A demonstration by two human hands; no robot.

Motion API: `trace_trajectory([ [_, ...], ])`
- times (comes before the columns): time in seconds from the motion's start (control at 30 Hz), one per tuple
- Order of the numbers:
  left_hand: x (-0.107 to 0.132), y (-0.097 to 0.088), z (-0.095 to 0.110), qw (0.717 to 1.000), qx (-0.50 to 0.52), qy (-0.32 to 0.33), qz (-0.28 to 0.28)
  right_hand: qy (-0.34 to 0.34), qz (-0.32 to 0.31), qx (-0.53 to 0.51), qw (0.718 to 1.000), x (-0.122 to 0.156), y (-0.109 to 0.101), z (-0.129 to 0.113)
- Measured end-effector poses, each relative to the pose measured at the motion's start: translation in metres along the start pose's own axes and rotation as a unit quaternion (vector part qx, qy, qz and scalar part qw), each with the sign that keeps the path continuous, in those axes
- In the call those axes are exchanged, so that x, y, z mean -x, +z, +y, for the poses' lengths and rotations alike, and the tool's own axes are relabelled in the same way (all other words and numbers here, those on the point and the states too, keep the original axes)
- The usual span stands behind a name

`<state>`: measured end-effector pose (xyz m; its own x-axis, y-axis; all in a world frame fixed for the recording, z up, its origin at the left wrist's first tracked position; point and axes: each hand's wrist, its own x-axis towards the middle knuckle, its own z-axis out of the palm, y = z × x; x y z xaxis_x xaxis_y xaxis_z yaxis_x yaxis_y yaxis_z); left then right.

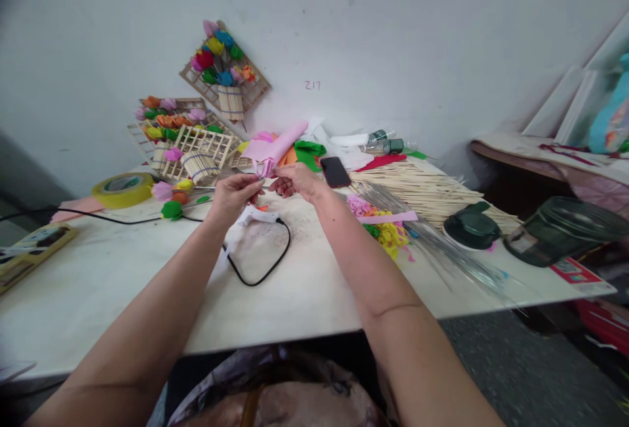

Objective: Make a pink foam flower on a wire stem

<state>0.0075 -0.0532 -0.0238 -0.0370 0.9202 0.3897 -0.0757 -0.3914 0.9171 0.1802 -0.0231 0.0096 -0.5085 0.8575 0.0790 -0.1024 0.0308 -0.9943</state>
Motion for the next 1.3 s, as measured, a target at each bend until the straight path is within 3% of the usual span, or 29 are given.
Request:
trace_trajectory([
  [0.33,0.003,0.001,0.003,0.996,0.024,-0.046,-0.068,-0.015,0.045,-0.008,0.999,-0.005,0.003,0.004],
  [0.5,0.004,-0.006,0.005,0.986,0.022,-0.073,-0.147,-0.015,0.028,0.014,0.999,-0.002,0.003,0.000],
  [0.7,0.004,-0.011,0.007,0.973,0.035,-0.102,-0.202,-0.014,0.008,0.065,0.998,-0.001,-0.005,-0.003],
  [1.03,0.006,-0.011,0.011,0.975,-0.053,-0.073,-0.201,-0.077,-0.069,0.166,0.981,0.012,-0.013,-0.017],
  [1.3,0.007,-0.011,0.013,0.973,-0.076,-0.038,-0.214,-0.121,-0.079,0.239,0.960,0.018,-0.012,-0.025],
])
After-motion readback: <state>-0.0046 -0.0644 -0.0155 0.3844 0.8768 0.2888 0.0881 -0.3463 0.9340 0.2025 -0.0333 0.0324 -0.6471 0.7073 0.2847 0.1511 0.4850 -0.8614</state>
